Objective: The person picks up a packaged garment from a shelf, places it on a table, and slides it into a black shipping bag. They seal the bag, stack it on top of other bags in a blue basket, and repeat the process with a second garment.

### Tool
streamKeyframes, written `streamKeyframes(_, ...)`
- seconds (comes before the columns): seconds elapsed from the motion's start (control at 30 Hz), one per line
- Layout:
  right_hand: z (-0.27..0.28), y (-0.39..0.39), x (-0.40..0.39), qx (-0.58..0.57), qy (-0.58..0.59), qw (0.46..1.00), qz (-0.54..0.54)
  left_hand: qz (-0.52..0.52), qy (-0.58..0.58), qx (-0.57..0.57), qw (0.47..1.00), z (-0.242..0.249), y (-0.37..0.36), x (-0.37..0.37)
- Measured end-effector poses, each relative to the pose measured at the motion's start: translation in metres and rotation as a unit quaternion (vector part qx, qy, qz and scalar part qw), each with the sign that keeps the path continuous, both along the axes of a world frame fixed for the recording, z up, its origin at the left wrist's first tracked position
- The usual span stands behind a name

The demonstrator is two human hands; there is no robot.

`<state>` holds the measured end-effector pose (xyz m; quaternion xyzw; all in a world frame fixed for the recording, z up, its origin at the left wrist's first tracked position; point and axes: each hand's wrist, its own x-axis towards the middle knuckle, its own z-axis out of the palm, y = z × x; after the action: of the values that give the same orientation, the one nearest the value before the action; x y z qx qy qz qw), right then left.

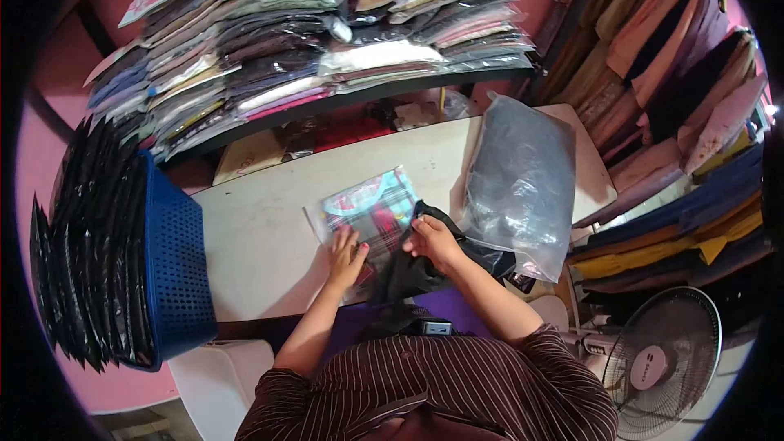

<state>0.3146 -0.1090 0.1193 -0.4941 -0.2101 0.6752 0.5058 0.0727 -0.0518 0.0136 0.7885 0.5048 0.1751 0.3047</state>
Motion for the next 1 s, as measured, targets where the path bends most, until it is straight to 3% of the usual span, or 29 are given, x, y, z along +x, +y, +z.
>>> streamKeyframes(0.03, 0.005, 0.01, -0.012, -0.011, 0.019, 1.0, -0.005, -0.033, -0.166, -0.112, 0.979, 0.025, -0.003, 0.0)
streamKeyframes(0.07, 0.009, 0.018, -0.023, -0.022, 0.037, 0.999, -0.01, -0.066, -0.326, -0.217, 0.918, 0.051, -0.008, -0.001)
streamKeyframes(0.13, 0.009, 0.035, -0.043, -0.012, 0.065, 0.998, 0.017, -0.071, -0.348, -0.179, 0.917, 0.103, -0.022, -0.009)
streamKeyframes(0.2, 0.019, 0.052, -0.065, -0.02, 0.024, 0.999, 0.031, -0.079, -0.37, -0.142, 0.915, 0.117, -0.021, -0.021)
streamKeyframes(0.27, 0.03, 0.068, -0.085, -0.017, 0.012, 0.994, 0.105, 0.04, -0.136, -0.011, 0.99, 0.12, -0.012, -0.05)
streamKeyframes(0.37, 0.054, 0.085, -0.118, 0.05, 0.005, 0.976, 0.212, 0.142, -0.12, 0.074, 0.98, 0.129, 0.0, -0.098)
streamKeyframes(0.4, 0.064, 0.09, -0.126, 0.084, 0.023, 0.968, 0.237, 0.191, -0.021, 0.077, 0.978, 0.158, 0.002, -0.112)
streamKeyframes(0.47, 0.064, 0.105, -0.131, 0.137, 0.024, 0.965, 0.223, 0.277, 0.018, 0.18, 0.944, 0.198, 0.005, -0.143)
streamKeyframes(0.53, 0.031, 0.122, -0.121, 0.312, -0.089, 0.931, 0.166, 0.32, 0.081, 0.29, 0.898, 0.23, 0.011, -0.184)
streamKeyframes(0.57, 0.021, 0.119, -0.106, 0.33, -0.29, 0.887, 0.143, 0.346, 0.049, 0.305, 0.886, 0.254, 0.006, -0.192)
streamKeyframes(0.6, 0.008, 0.111, -0.085, 0.337, -0.477, 0.804, 0.113, 0.335, 0.076, 0.406, 0.847, 0.269, 0.003, -0.201)
streamKeyframes(0.63, -0.03, 0.11, -0.062, 0.311, -0.624, 0.712, 0.085, 0.351, 0.096, 0.421, 0.831, 0.291, -0.004, -0.199)
streamKeyframes(0.67, -0.071, 0.103, -0.033, 0.276, -0.661, 0.696, 0.052, 0.366, 0.115, 0.433, 0.815, 0.309, -0.013, -0.193)
streamKeyframes(0.7, -0.076, 0.089, -0.01, 0.118, -0.749, 0.641, 0.122, 0.372, 0.118, 0.431, 0.813, 0.322, -0.021, -0.186)
streamKeyframes(0.73, -0.078, 0.075, 0.015, 0.045, -0.831, 0.527, 0.172, 0.366, 0.122, 0.416, 0.823, 0.331, -0.029, -0.178)
streamKeyframes(0.83, -0.097, 0.041, 0.078, -0.13, -0.793, 0.569, 0.175, 0.333, 0.137, 0.367, 0.858, 0.325, -0.035, -0.144)
streamKeyframes(0.93, -0.096, 0.015, 0.114, -0.093, -0.775, 0.601, 0.175, 0.221, 0.14, 0.298, 0.918, 0.3, -0.034, -0.099)
streamKeyframes(1.0, -0.098, 0.01, 0.13, -0.086, -0.778, 0.597, 0.178, 0.18, 0.156, 0.242, 0.941, 0.258, -0.025, -0.074)
